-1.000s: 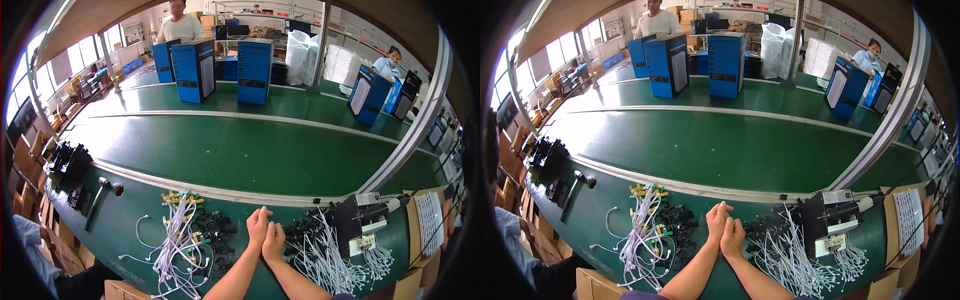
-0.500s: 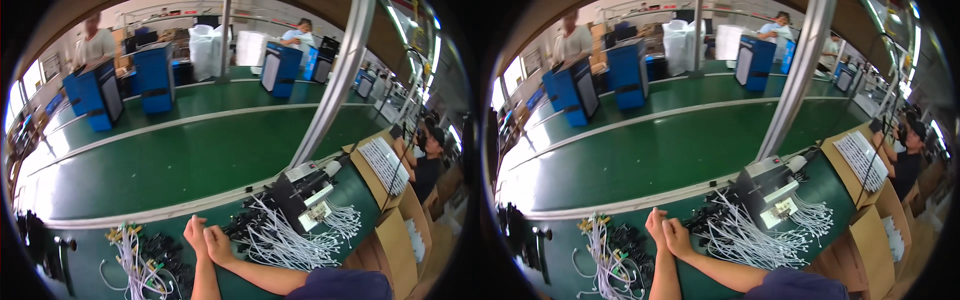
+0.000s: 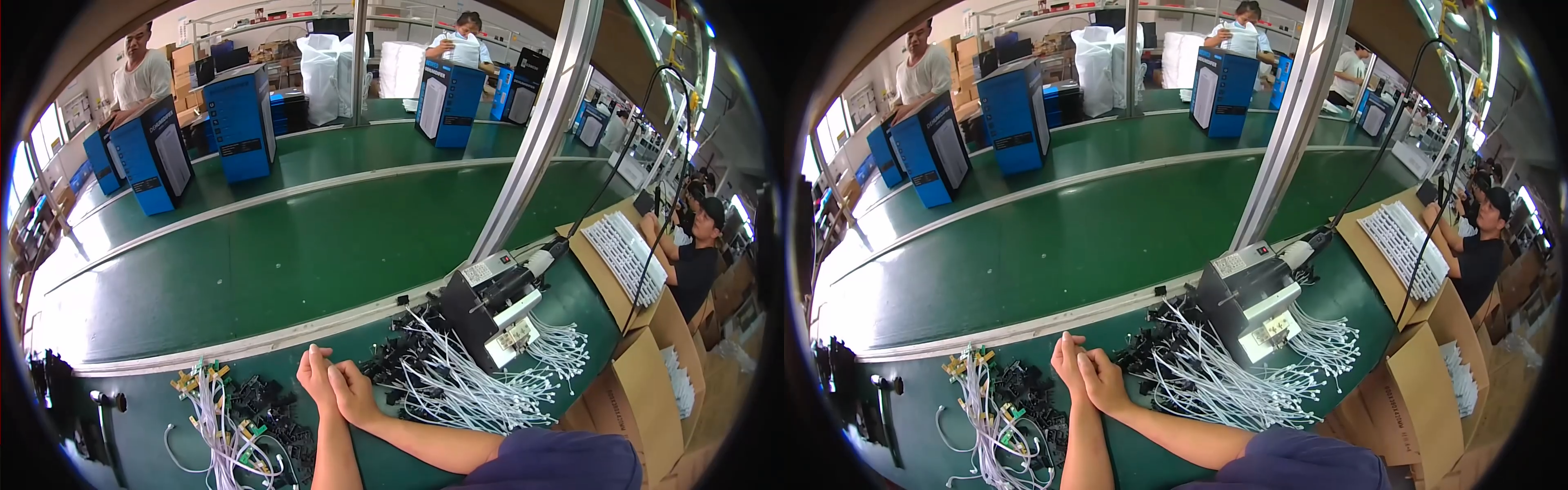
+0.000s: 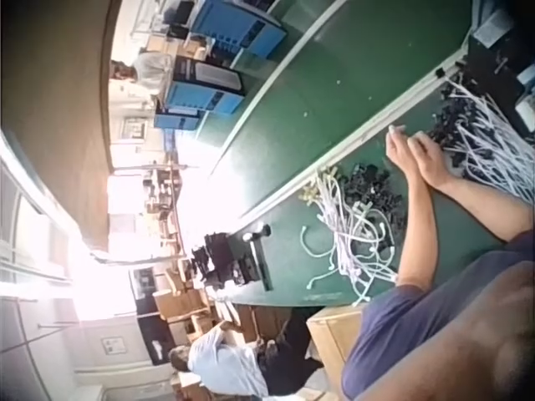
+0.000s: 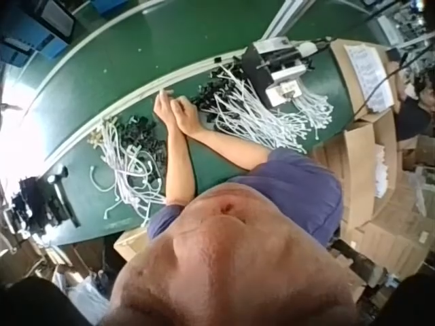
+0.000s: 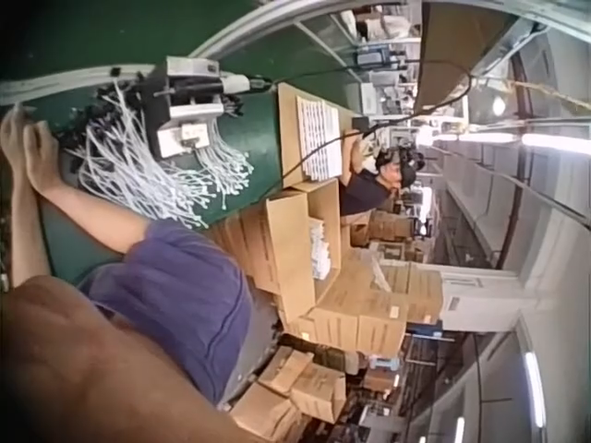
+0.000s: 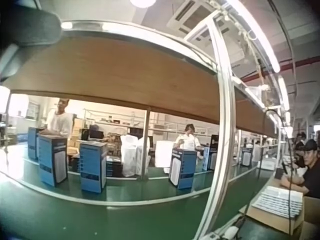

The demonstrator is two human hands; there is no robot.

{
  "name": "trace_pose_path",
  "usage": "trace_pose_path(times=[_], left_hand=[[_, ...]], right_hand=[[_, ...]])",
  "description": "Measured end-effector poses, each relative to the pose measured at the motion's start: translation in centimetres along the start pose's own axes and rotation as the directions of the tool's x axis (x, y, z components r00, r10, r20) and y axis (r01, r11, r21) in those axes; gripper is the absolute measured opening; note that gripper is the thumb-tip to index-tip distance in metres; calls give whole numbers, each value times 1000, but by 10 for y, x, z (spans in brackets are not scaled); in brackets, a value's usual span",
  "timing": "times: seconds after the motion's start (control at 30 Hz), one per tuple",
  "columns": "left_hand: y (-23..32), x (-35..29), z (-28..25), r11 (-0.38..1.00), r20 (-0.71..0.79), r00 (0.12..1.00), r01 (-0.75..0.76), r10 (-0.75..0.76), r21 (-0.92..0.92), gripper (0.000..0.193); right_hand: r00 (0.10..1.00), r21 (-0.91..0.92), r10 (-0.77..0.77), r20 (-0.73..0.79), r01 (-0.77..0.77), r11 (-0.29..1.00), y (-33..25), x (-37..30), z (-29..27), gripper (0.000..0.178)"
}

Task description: Assembling and organizing wire harnesses at a factory workstation.

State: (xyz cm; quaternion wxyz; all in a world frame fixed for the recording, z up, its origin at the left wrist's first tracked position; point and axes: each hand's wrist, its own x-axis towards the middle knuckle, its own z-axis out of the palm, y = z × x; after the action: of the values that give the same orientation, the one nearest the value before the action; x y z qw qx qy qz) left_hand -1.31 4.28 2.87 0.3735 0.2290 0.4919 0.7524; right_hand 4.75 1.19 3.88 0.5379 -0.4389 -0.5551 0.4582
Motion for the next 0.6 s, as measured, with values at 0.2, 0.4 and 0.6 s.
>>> trace_pose_path(times=[0.2, 0.4, 0.6], left_hand=[[-7, -4, -6, 999, -13, 1000, 13, -13, 38, 32], [-1, 2, 3, 999, -1, 1000, 11, -11, 46, 32], [-5, 1, -2, 999, 1, 1000, 2, -2, 47, 31]], right_hand=[[998, 44, 31, -50, -29, 999, 1, -4, 1, 26], [999, 12, 44, 25, -45, 999, -1, 7, -4, 28], [999, 18, 48, 12, -49, 999, 3, 4, -1, 28]])
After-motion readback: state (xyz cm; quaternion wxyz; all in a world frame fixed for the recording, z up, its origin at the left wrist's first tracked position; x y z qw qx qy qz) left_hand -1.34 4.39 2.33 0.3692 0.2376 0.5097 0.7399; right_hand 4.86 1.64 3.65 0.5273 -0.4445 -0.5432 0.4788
